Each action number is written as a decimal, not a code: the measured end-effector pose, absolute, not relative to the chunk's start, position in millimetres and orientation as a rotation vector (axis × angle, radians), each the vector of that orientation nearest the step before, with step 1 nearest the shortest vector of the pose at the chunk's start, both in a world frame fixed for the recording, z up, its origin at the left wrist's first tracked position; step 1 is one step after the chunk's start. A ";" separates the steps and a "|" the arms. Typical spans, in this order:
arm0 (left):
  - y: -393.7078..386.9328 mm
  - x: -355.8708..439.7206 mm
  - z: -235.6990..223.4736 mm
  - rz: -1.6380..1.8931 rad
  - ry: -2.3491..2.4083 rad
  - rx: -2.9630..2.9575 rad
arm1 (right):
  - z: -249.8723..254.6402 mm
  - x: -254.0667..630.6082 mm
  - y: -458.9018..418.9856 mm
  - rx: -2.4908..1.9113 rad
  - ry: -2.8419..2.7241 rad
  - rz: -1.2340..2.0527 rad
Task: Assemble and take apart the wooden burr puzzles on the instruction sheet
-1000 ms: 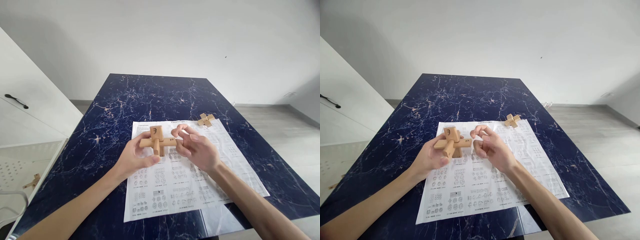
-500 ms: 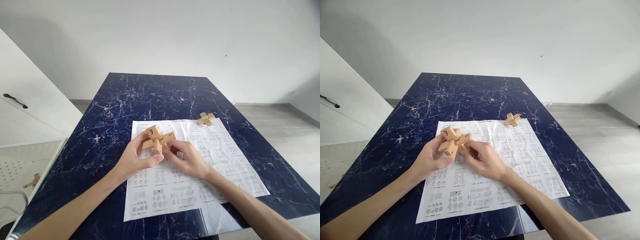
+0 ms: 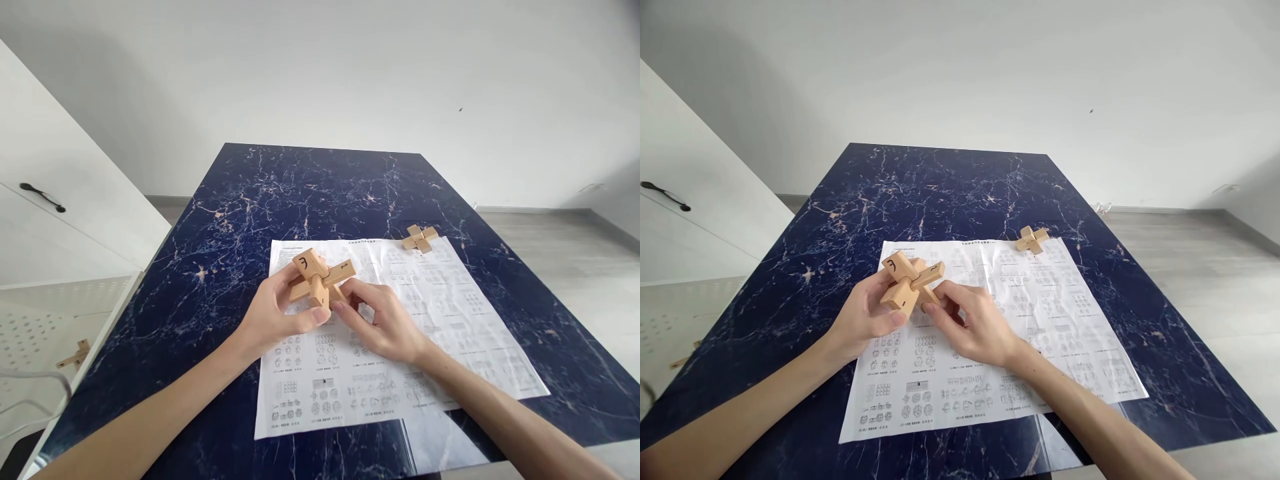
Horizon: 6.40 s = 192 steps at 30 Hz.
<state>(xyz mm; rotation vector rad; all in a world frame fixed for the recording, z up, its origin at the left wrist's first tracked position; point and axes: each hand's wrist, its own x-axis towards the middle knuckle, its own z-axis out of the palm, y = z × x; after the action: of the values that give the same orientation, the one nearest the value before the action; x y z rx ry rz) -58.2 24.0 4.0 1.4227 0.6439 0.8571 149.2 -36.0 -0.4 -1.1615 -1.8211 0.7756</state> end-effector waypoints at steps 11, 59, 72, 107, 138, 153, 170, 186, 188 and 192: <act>27.9 -58.4 0.3 0.814 0.621 1.462 | 2.4 148.9 -37.3 -1.142 -1.824 0.730; 29.5 -64.3 -0.4 1.023 0.463 1.799 | 6.9 156.1 -36.1 -1.032 -1.602 1.220; 31.1 -67.3 -0.1 1.058 0.442 1.873 | 10.6 157.1 -36.0 -0.938 -1.675 1.353; 32.4 -70.4 7.6 0.681 0.378 1.630 | 0.2 167.5 -38.3 -0.797 -1.558 1.552; 40.9 -71.9 -4.9 0.721 0.547 1.444 | -4.2 161.8 -37.1 -1.176 -1.991 0.578; 33.8 -66.0 -3.9 0.748 0.546 1.339 | -5.8 159.4 -36.8 -1.204 -2.022 0.597; 38.2 -71.0 3.5 0.762 0.486 1.516 | -12.4 155.6 -36.8 -1.055 -2.138 0.448; 38.2 -75.5 4.7 0.758 0.482 1.759 | -12.5 154.4 -36.6 -1.013 -2.220 0.441; 37.2 -73.6 8.6 0.786 0.457 1.774 | -13.8 153.7 -36.8 -1.008 -2.228 0.453; 39.0 -69.7 15.2 0.914 0.439 1.688 | -15.3 153.4 -37.7 -1.023 -2.218 0.460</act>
<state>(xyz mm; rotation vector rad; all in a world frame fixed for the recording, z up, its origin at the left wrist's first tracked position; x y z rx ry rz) -69.7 39.0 15.2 1.6877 0.4395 0.9136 153.4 -37.7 -15.3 -1.0233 -2.2175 0.4602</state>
